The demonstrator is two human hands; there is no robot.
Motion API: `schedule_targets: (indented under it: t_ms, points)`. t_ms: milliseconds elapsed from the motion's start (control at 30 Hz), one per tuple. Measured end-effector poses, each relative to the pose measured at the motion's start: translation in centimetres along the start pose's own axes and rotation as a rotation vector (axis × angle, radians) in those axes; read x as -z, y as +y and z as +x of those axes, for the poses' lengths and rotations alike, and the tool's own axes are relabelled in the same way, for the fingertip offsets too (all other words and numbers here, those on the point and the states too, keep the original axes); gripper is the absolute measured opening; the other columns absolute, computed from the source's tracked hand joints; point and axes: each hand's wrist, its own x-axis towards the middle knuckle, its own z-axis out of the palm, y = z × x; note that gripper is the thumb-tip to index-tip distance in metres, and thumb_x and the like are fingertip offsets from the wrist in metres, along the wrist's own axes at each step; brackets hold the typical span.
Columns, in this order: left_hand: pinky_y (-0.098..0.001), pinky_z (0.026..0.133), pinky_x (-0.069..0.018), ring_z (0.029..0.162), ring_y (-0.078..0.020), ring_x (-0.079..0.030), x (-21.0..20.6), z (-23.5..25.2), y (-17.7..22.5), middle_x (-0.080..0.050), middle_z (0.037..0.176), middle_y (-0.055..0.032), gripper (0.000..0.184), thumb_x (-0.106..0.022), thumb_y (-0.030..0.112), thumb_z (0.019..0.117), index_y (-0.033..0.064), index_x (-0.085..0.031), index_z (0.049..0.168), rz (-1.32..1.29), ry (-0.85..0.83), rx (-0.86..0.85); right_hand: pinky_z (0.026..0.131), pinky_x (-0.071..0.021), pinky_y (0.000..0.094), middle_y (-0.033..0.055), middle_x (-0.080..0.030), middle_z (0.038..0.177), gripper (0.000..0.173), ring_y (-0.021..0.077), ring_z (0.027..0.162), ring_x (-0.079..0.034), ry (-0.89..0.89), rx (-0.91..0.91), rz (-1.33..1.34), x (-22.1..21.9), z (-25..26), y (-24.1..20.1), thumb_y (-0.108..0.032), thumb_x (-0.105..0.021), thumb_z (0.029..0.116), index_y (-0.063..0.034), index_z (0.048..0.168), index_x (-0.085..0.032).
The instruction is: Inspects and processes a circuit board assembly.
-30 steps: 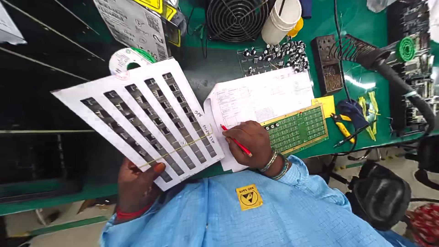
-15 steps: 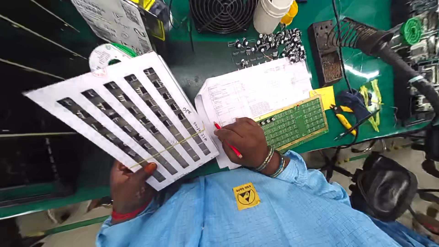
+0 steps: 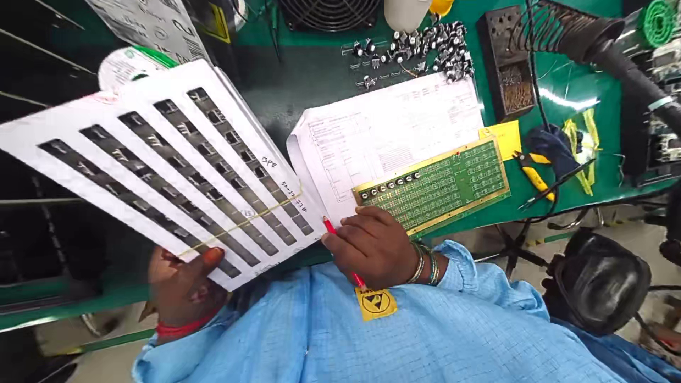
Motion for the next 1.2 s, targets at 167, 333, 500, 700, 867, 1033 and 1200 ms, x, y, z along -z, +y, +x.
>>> schedule_targets:
  t_ms: [167,333,500,700,867,1033,1200]
  points:
    - [-0.019,0.087,-0.0577,0.096,0.003,-0.069,-0.1,0.1,0.1,-0.073,0.1,0.019,0.043,-0.077,0.01,0.0809,0.0195,-0.052,0.115,-0.039,-0.008,-0.002,0.087,-0.0556,0.038,0.0065,-0.067,0.068,0.021,0.0237,0.072,-0.068,0.091,0.09,0.106,0.1,-0.6,0.3,-0.019,-0.055,0.0989,-0.0068,0.09,-0.07]
    - [-0.0193,0.087,-0.0578,0.097,0.0027,-0.069,0.3,0.1,-0.3,-0.073,0.101,0.0191,0.045,-0.077,0.011,0.0806,0.0195,-0.052,0.117,-0.038,-0.003,0.0,0.089,-0.0542,0.0377,0.0063,-0.062,0.067,0.021,0.0233,0.071,-0.065,0.09,0.173,0.182,0.3,-1.0,0.6,-0.019,-0.054,0.1014,-0.0062,0.094,-0.069]
    - [-0.02,0.09,-0.0573,0.099,0.0016,-0.069,0.3,0.1,-0.4,-0.073,0.104,0.0178,0.046,-0.08,0.017,0.0815,0.0198,-0.053,0.119,-0.048,-0.022,-0.016,0.091,-0.0529,0.0371,0.0056,-0.059,0.067,0.016,0.0228,0.072,-0.062,0.081,0.193,0.184,0.5,-1.1,1.0,-0.017,-0.057,0.0994,-0.0066,0.095,-0.068]
    - [-0.0194,0.089,-0.0574,0.098,0.0021,-0.069,0.5,0.1,-0.5,-0.073,0.104,0.0179,0.045,-0.079,0.014,0.0803,0.0204,-0.055,0.118,-0.055,-0.023,-0.026,0.09,-0.053,0.0373,0.0052,-0.056,0.066,0.015,0.0227,0.07,-0.06,0.069,0.182,0.182,0.8,-1.2,1.3,-0.017,-0.058,0.0986,-0.0067,0.094,-0.068]
    - [-0.0192,0.087,-0.058,0.097,0.0021,-0.069,0.7,0.3,-0.7,-0.074,0.103,0.0177,0.043,-0.079,0.014,0.0798,0.0213,-0.057,0.116,-0.063,-0.036,-0.027,0.09,-0.0527,0.037,0.0052,-0.056,0.067,0.016,0.0227,0.071,-0.06,0.072,0.193,0.189,0.8,-1.3,1.4,-0.018,-0.056,0.0997,-0.0064,0.096,-0.067]
    - [-0.0185,0.086,-0.058,0.096,0.0027,-0.069,0.4,0.3,-0.4,-0.073,0.102,0.0183,0.043,-0.079,0.014,0.0806,0.0232,-0.057,0.117,-0.073,-0.037,-0.007,0.09,-0.0529,0.0366,0.0052,-0.057,0.067,0.019,0.0224,0.071,-0.061,0.069,0.184,0.197,1.0,-1.4,1.5,-0.02,-0.055,0.1005,-0.0065,0.096,-0.068]
    - [-0.0188,0.088,-0.0578,0.097,0.0027,-0.069,0.7,0.3,-0.6,-0.073,0.104,0.0184,0.043,-0.079,0.014,0.0824,0.0241,-0.059,0.12,-0.097,-0.069,0.005,0.095,-0.0516,0.0361,0.0049,-0.058,0.069,0.019,0.0215,0.075,-0.062,0.058,0.144,0.178,1.8,-1.4,1.9,-0.022,-0.054,0.1003,-0.0081,0.098,-0.067]
